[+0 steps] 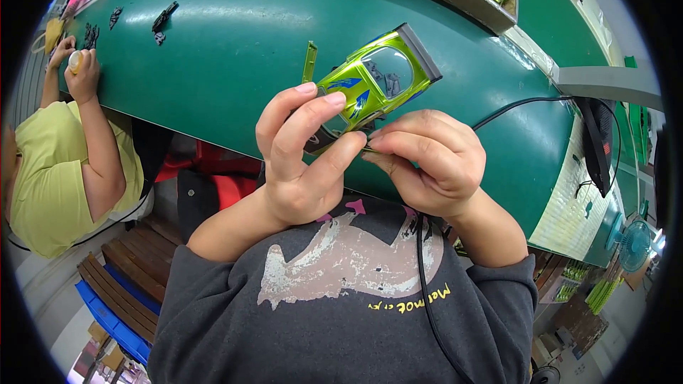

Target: The person assembles toy cars by taking car shells from a tray and attaching plastic components onto them by hand.

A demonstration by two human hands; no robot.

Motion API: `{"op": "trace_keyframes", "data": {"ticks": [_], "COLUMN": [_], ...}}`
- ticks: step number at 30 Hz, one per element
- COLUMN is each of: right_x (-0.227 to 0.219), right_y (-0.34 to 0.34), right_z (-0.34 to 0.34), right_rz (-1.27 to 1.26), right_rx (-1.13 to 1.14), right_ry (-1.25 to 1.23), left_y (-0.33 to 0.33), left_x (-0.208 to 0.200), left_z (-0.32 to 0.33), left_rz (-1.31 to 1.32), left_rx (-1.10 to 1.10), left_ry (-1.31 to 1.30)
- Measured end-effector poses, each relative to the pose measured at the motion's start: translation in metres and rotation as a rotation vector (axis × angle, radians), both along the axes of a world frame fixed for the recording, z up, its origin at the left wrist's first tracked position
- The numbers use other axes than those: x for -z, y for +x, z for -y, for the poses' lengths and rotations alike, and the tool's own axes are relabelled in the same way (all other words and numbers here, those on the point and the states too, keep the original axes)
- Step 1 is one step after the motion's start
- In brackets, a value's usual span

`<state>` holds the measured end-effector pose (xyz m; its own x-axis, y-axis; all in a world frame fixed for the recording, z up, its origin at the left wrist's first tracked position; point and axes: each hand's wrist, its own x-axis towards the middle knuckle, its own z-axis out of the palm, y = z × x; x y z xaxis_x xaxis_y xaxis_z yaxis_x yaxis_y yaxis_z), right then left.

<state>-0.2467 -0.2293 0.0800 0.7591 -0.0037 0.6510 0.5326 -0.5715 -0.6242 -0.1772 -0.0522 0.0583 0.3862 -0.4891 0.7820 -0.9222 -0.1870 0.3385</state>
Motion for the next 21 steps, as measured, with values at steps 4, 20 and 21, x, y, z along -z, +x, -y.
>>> {"op": "trace_keyframes", "data": {"ticks": [4, 20, 21], "right_x": [0.001, 0.004, 0.003], "right_y": [0.006, -0.003, -0.003], "right_z": [0.002, 0.002, 0.002], "right_rz": [-0.023, -0.273, -0.278], "right_rx": [-0.027, -0.046, -0.041], "right_ry": [0.051, 0.243, 0.247], "left_y": [0.008, 0.012, 0.013], "left_x": [-0.009, -0.017, -0.016], "left_z": [-0.009, -0.003, -0.003], "left_rz": [-0.123, -0.263, -0.276], "left_rx": [0.041, -0.186, -0.199], "left_ry": [-0.033, 0.153, 0.144]}}
